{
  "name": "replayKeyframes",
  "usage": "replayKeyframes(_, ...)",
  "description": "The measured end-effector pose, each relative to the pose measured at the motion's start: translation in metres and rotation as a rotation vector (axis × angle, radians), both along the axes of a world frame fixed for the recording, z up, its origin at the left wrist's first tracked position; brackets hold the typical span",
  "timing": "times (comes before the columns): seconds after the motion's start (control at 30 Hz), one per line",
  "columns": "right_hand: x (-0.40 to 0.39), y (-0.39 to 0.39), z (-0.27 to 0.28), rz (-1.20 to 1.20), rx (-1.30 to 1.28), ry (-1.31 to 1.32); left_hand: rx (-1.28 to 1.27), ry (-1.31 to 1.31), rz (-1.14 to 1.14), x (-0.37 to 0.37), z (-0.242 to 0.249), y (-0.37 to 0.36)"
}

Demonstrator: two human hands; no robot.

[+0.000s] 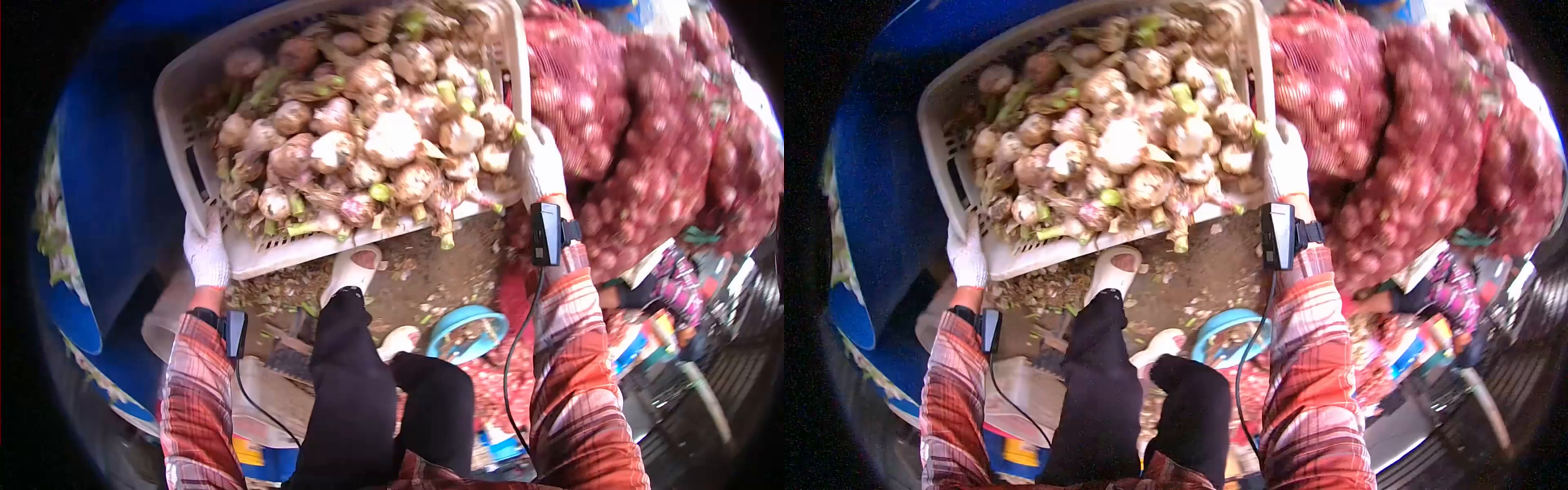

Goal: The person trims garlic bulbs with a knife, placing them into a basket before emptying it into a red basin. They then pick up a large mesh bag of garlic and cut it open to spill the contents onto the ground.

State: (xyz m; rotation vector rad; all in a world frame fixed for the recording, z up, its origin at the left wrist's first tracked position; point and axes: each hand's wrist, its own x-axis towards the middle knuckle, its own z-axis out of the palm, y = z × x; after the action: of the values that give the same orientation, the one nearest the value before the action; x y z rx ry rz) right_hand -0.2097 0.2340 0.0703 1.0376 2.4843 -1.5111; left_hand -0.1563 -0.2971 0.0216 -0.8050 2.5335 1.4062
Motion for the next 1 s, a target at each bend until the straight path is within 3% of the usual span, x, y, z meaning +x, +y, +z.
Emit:
replayKeyframes(0.03,-0.007,-0.001,0.008,-0.021,-0.132,-0.131,-0.049,-0.029,-0.037,0.002,0.005,0.002)
replayKeyframes(0.1,-0.007,0.053,-0.055,0.179,0.114,-0.262,-0.016,-0.004,-0.063,0.001,0.008,0.004)
replayKeyframes(0.17,-0.031,0.017,-0.019,0.341,0.497,-0.465,0.027,0.002,-0.032,-0.006,0.020,0.014)
replayKeyframes(0.23,-0.036,0.006,-0.013,0.207,0.439,-0.405,-0.007,-0.031,-0.023,-0.007,0.023,0.011)
replayKeyframes(0.3,-0.034,0.018,-0.021,0.276,0.396,-0.283,-0.042,-0.010,-0.029,-0.009,0.026,0.011)
replayKeyframes(0.37,-0.025,0.042,-0.042,0.208,0.608,-0.374,-0.070,-0.028,-0.058,-0.009,0.025,0.008)
replayKeyframes(0.43,-0.025,0.069,-0.058,0.249,0.417,-0.351,-0.107,-0.073,-0.075,-0.010,0.031,0.008)
replayKeyframes(0.5,-0.027,0.079,-0.062,0.353,0.510,-0.386,-0.145,-0.149,-0.068,-0.010,0.030,0.007)
replayKeyframes(0.57,-0.034,0.088,-0.056,0.451,0.366,-0.447,-0.259,-0.093,-0.071,-0.004,0.023,0.007)
replayKeyframes(0.6,-0.027,0.130,-0.094,0.464,0.241,-0.383,-0.239,-0.162,-0.069,-0.009,0.031,0.008)
replayKeyframes(0.63,-0.040,0.132,-0.086,0.402,0.028,-0.417,-0.254,-0.165,-0.059,-0.014,0.037,0.010)
replayKeyframes(0.7,-0.058,0.085,-0.034,0.329,0.037,-0.529,-0.232,-0.222,-0.080,-0.014,0.038,0.010)
replayKeyframes(0.77,-0.070,0.077,-0.020,0.663,0.410,-0.535,-0.275,-0.160,-0.092,-0.012,0.033,0.010)
replayKeyframes(0.83,-0.065,0.157,-0.071,0.997,0.508,-0.314,-0.278,-0.075,-0.162,-0.011,0.024,0.004)
replayKeyframes(0.9,-0.073,0.086,-0.023,0.305,-0.013,-0.547,-0.429,-0.016,-0.175,-0.012,0.020,0.000)
replayKeyframes(0.97,-0.067,0.102,-0.043,-0.144,-0.518,-0.474,-0.271,0.146,-0.074,-0.033,0.036,0.007)
replayKeyframes(1.0,-0.071,0.097,-0.042,-0.224,-0.570,-0.507,-0.195,0.096,-0.029,-0.046,0.045,0.012)
